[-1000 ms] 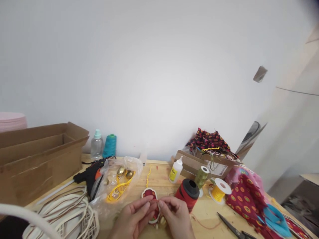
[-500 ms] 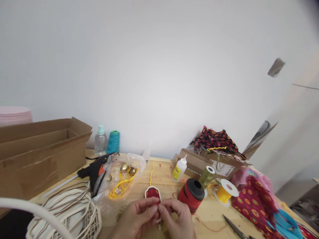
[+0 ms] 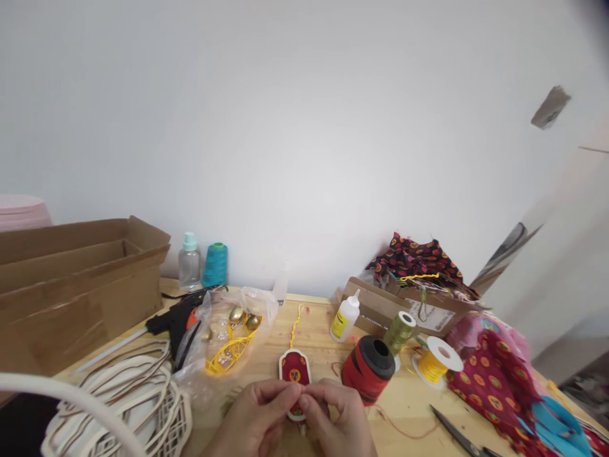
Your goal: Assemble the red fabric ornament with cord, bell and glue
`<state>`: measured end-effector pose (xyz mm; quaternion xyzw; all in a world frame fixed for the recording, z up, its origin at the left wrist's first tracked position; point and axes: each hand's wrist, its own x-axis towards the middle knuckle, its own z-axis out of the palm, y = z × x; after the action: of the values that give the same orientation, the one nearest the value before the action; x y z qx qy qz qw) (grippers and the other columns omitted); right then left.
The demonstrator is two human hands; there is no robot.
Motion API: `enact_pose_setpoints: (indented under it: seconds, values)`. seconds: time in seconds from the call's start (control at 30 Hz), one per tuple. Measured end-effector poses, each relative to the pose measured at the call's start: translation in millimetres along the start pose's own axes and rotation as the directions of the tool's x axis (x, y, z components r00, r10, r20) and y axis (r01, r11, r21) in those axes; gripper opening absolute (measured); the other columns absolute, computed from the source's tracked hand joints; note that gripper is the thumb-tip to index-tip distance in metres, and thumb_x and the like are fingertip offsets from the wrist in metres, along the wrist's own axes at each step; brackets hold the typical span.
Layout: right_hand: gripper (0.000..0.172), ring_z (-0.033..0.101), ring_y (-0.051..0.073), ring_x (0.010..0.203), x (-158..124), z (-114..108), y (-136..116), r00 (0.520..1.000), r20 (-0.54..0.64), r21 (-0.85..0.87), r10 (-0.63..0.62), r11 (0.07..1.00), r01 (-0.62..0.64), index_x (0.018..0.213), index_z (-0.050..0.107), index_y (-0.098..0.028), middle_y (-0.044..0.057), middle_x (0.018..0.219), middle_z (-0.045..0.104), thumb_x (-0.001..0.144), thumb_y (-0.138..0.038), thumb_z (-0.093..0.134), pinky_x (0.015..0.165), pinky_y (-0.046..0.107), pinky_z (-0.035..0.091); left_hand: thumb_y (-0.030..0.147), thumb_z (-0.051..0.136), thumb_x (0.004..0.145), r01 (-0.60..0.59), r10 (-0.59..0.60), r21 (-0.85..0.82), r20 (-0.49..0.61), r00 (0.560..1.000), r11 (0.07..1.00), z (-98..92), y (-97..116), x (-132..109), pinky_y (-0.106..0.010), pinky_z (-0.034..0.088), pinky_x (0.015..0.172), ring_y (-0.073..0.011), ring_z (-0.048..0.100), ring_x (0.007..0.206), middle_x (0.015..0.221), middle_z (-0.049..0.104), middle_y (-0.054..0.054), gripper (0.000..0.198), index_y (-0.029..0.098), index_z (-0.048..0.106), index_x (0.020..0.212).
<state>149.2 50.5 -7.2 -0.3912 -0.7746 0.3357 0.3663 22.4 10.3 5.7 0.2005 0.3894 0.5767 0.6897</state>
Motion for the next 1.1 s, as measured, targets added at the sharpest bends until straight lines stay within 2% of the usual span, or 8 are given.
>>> enact_pose_setpoints:
  seconds: [0.13,0.37,0.5,0.6,0.77,0.93,1.1]
  values:
    - [0.028,0.049,0.014,0.051,1.0,-1.1,-2.5,0.999,0.030,0.013,-0.021,1.000,0.021,0.070,0.072,-0.020,0.004,0.052,0.057,0.076,-0.038,0.051,0.047,0.021,0.037,0.025,0.076,0.052,-0.017,0.017,0.009,-0.026,1.000,1.000,-1.9,-2.6,1.9,-0.013,0.028,0.038,-0.0037,0.043,0.040,0.045,0.060,0.001,0.017,0.011,0.067,0.054]
    - [0.025,0.044,0.012,0.047,3.2,-1.7,-5.9,0.995,-0.068,0.184,0.072,0.981,-0.058,0.058,0.070,-0.015,0.003,0.048,0.054,0.066,-0.037,0.062,0.046,0.021,0.036,0.026,0.074,0.055,-0.045,0.045,-0.014,0.018,0.999,0.999,4.1,0.9,-1.6,-0.014,0.033,0.043,-0.0043,0.041,0.040,0.042,0.055,0.003,0.017,0.011,0.066,0.054]
    - [0.022,0.045,0.012,0.049,2.5,-0.9,-2.2,0.994,-0.071,0.198,0.085,0.978,-0.070,0.060,0.070,-0.015,0.003,0.051,0.054,0.067,-0.034,0.061,0.048,0.022,0.037,0.026,0.073,0.057,-0.041,0.041,-0.004,0.035,0.999,0.999,1.2,0.0,-0.4,-0.012,0.025,0.036,-0.0016,0.031,0.035,0.039,0.048,0.005,0.017,0.010,0.066,0.055]
    - [0.027,0.045,0.013,0.051,2.2,0.1,-0.4,0.994,-0.029,0.195,0.105,0.976,-0.097,0.068,0.071,-0.015,0.004,0.054,0.056,0.070,-0.038,0.058,0.049,0.023,0.036,0.028,0.072,0.059,-0.056,0.055,0.019,0.025,0.998,0.998,-3.2,-2.6,2.3,-0.012,0.019,0.033,-0.0005,0.026,0.034,0.041,0.048,0.005,0.018,0.010,0.067,0.059]
    - [0.036,0.042,0.013,0.053,2.4,1.4,-4.2,0.998,0.055,0.103,0.038,0.994,-0.044,0.066,0.071,-0.016,0.003,0.050,0.049,0.076,-0.043,0.049,0.049,0.023,0.033,0.027,0.072,0.058,-0.058,0.058,0.003,0.017,0.998,0.998,-1.1,-1.7,0.1,-0.014,0.033,0.043,-0.0068,0.048,0.047,0.052,0.061,-0.001,0.017,0.011,0.070,0.063]
    - [0.033,0.041,0.012,0.050,2.6,1.3,-8.1,0.999,0.021,0.149,0.039,0.988,-0.041,0.063,0.071,-0.015,0.002,0.050,0.049,0.073,-0.041,0.053,0.047,0.021,0.031,0.026,0.075,0.055,-0.077,0.077,0.032,0.008,0.997,0.997,-2.3,-3.0,1.6,-0.013,0.031,0.041,-0.0046,0.046,0.042,0.047,0.062,-0.001,0.017,0.010,0.069,0.057]
    - [0.029,0.043,0.012,0.050,2.8,1.0,-9.3,0.999,-0.018,0.177,0.039,0.984,-0.035,0.059,0.071,-0.013,0.003,0.050,0.049,0.069,-0.038,0.058,0.046,0.021,0.033,0.022,0.078,0.049,-0.078,0.080,-0.071,0.023,0.997,0.994,0.5,-2.7,2.3,-0.014,0.036,0.044,-0.0058,0.049,0.042,0.042,0.060,0.001,0.017,0.012,0.064,0.046]
